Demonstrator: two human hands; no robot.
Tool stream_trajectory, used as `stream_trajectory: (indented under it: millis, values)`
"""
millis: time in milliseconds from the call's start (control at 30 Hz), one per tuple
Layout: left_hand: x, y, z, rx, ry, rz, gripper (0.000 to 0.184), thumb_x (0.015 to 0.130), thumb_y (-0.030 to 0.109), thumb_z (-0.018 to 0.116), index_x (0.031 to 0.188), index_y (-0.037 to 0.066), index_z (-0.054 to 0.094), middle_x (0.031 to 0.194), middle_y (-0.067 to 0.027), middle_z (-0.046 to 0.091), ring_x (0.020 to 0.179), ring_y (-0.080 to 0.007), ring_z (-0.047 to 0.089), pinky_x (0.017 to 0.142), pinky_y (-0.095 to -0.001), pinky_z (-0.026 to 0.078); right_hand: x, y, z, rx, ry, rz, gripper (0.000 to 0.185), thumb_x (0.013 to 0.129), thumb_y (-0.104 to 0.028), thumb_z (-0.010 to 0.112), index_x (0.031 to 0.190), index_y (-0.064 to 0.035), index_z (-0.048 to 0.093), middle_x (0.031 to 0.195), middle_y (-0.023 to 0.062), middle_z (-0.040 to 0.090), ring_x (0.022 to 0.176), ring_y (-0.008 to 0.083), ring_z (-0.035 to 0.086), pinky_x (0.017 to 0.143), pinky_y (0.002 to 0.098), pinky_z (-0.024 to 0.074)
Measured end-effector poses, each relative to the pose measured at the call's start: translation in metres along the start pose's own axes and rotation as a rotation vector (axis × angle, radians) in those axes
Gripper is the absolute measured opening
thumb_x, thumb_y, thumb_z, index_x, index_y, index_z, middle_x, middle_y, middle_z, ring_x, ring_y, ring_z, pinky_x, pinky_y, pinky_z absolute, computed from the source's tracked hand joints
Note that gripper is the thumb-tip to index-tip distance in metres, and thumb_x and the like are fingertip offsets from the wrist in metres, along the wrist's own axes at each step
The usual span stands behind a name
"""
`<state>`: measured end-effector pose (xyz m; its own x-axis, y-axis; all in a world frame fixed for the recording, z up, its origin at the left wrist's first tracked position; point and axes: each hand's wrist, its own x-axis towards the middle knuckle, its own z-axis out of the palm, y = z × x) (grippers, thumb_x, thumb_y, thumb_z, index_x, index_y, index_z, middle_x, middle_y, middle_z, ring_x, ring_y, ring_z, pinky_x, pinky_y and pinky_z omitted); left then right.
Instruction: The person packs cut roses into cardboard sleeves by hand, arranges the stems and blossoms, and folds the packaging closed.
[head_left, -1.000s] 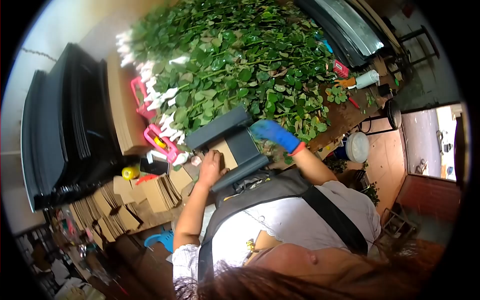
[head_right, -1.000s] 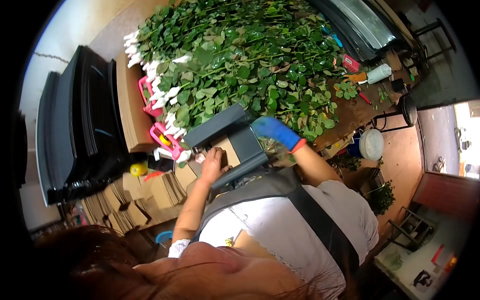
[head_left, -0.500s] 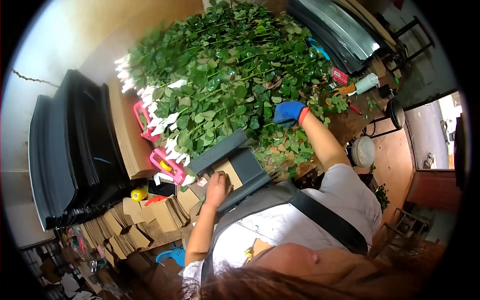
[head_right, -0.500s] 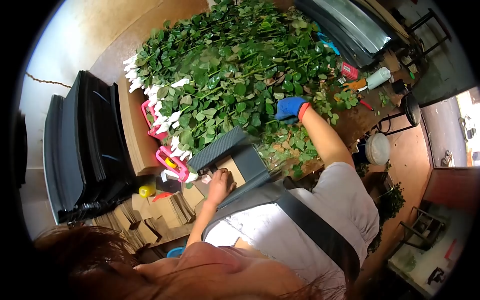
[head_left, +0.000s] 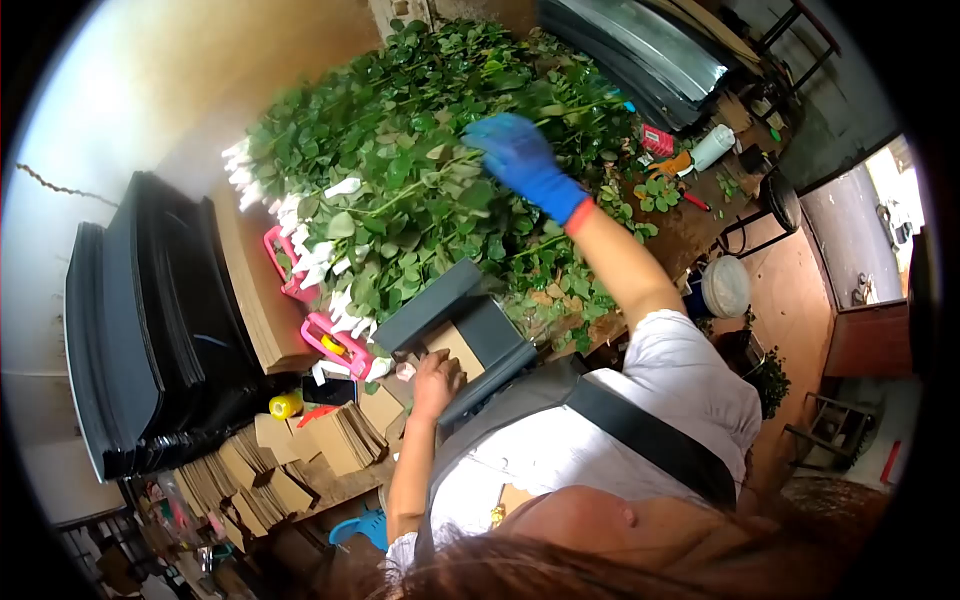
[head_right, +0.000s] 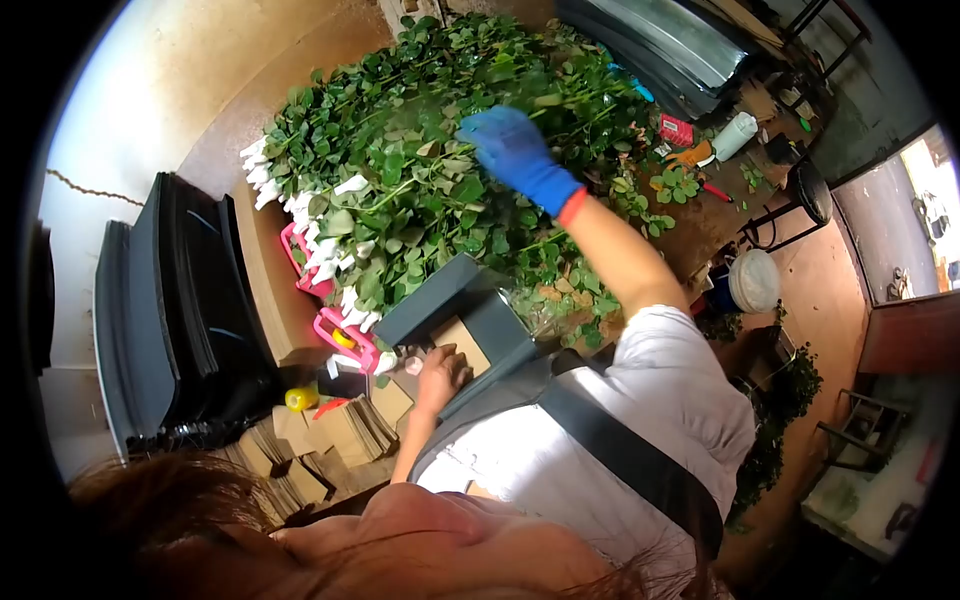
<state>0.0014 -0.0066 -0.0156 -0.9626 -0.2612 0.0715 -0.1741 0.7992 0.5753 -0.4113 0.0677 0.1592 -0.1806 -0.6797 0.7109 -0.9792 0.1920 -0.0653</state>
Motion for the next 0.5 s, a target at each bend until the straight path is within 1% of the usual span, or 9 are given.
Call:
stream_trajectory:
  millis: [33, 133, 167, 233, 300, 367, 400, 467, 500]
  values:
    - [-0.002, 0.0, 0.0, -0.029, -0.016, -0.029, 0.033, 0.075, 0.018, 0.078, 0.104, 0.004, 0.07, 0.118, -0.0151, 0.063, 0.112, -0.035, 0.059, 0.108, -0.0507, 0.041, 0.004, -0.012, -0.033, -0.036, 0.026, -0.068, 0.029, 0.085, -0.012, 0.062, 0.113, -0.0182, 0.068, 0.112, 0.0043, 0.069, 0.102, 0.0273, 0.065, 0.089, 0.0426, 0.0523]
    - [0.0, 0.002, -0.005, -0.075, -0.002, -0.044, 0.046, 0.074, 0.024, 0.081, 0.112, 0.002, 0.067, 0.119, -0.0161, 0.063, 0.112, -0.0374, 0.057, 0.106, -0.0509, 0.04, -0.04, -0.017, -0.085, 0.097, -0.385, -0.02, 0.034, 0.085, -0.011, 0.064, 0.117, -0.02, 0.068, 0.112, 0.0042, 0.069, 0.096, 0.0264, 0.067, 0.085, 0.0406, 0.0539]
    - [0.001, 0.007, -0.009, -0.221, -0.033, -0.149, 0.051, 0.074, 0.028, 0.081, 0.115, 0.002, 0.065, 0.119, -0.0156, 0.063, 0.112, -0.0375, 0.057, 0.106, -0.0502, 0.04, -0.064, -0.013, -0.09, 0.13, -0.531, 0.014, 0.035, 0.085, -0.011, 0.064, 0.118, -0.0206, 0.068, 0.112, 0.0042, 0.069, 0.095, 0.0259, 0.067, 0.085, 0.0399, 0.0542]
    - [-0.013, -0.025, 0.025, -0.274, 0.137, -0.103, 0.062, 0.071, 0.034, 0.083, 0.121, 0.003, 0.062, 0.119, -0.0142, 0.064, 0.116, -0.0376, 0.056, 0.108, -0.0523, 0.036, -0.114, -0.006, -0.093, 0.311, -0.677, -0.038, 0.038, 0.085, -0.011, 0.064, 0.121, -0.0226, 0.066, 0.108, 0.0046, 0.07, 0.092, 0.0257, 0.067, 0.082, 0.0407, 0.0546]
    - [-0.004, 0.001, 0.0, -0.267, 0.054, -0.22, 0.092, 0.066, 0.039, 0.086, 0.142, 0.009, 0.044, 0.131, -0.0149, 0.061, 0.125, -0.038, 0.052, 0.115, -0.0593, 0.02, -0.175, 0.001, -0.083, 0.232, -0.891, 0.005, 0.039, 0.084, -0.01, 0.064, 0.121, -0.0242, 0.067, 0.104, 0.0052, 0.07, 0.09, 0.0272, 0.067, 0.08, 0.0419, 0.0551]
    - [-0.002, 0.012, -0.015, -0.302, -0.014, -0.232, 0.095, 0.07, 0.04, 0.085, 0.147, 0.009, 0.038, 0.135, -0.0155, 0.055, 0.127, -0.0375, 0.05, 0.117, -0.0572, 0.02, -0.222, -0.001, -0.067, 0.018, -1.14, 0.049, 0.037, 0.084, -0.009, 0.065, 0.117, -0.0244, 0.068, 0.103, 0.007, 0.07, 0.089, 0.0288, 0.067, 0.077, 0.0431, 0.0554]
    - [-0.002, 0.012, -0.012, -0.256, 0.055, -0.145, 0.088, 0.071, 0.036, 0.084, 0.144, 0.01, 0.044, 0.131, -0.0113, 0.059, 0.123, -0.0362, 0.052, 0.116, -0.0589, 0.019, -0.229, -0.005, -0.059, -0.008, -1.253, 0.078, 0.035, 0.084, -0.008, 0.065, 0.115, -0.0234, 0.069, 0.103, 0.0076, 0.07, 0.088, 0.0292, 0.067, 0.076, 0.043, 0.0554]
    - [-0.012, -0.018, 0.008, -0.09, -0.019, -0.015, 0.083, 0.069, 0.033, 0.084, 0.142, 0.013, 0.049, 0.128, -0.0122, 0.061, 0.123, -0.0362, 0.052, 0.116, -0.0596, 0.019, -0.236, -0.011, -0.042, -0.057, -1.472, 0.131, 0.032, 0.083, -0.006, 0.065, 0.111, -0.0214, 0.07, 0.103, 0.0089, 0.071, 0.086, 0.0299, 0.068, 0.074, 0.0429, 0.0555]
    - [-0.008, -0.016, 0.001, -0.005, -0.055, 0.051, 0.081, 0.068, 0.031, 0.085, 0.14, 0.014, 0.052, 0.126, -0.0127, 0.062, 0.123, -0.0362, 0.052, 0.116, -0.06, 0.02, -0.235, -0.008, -0.032, -0.132, -1.547, 0.102, 0.032, 0.083, -0.007, 0.065, 0.111, -0.0206, 0.07, 0.103, 0.0093, 0.071, 0.085, 0.0301, 0.068, 0.073, 0.0431, 0.0555]
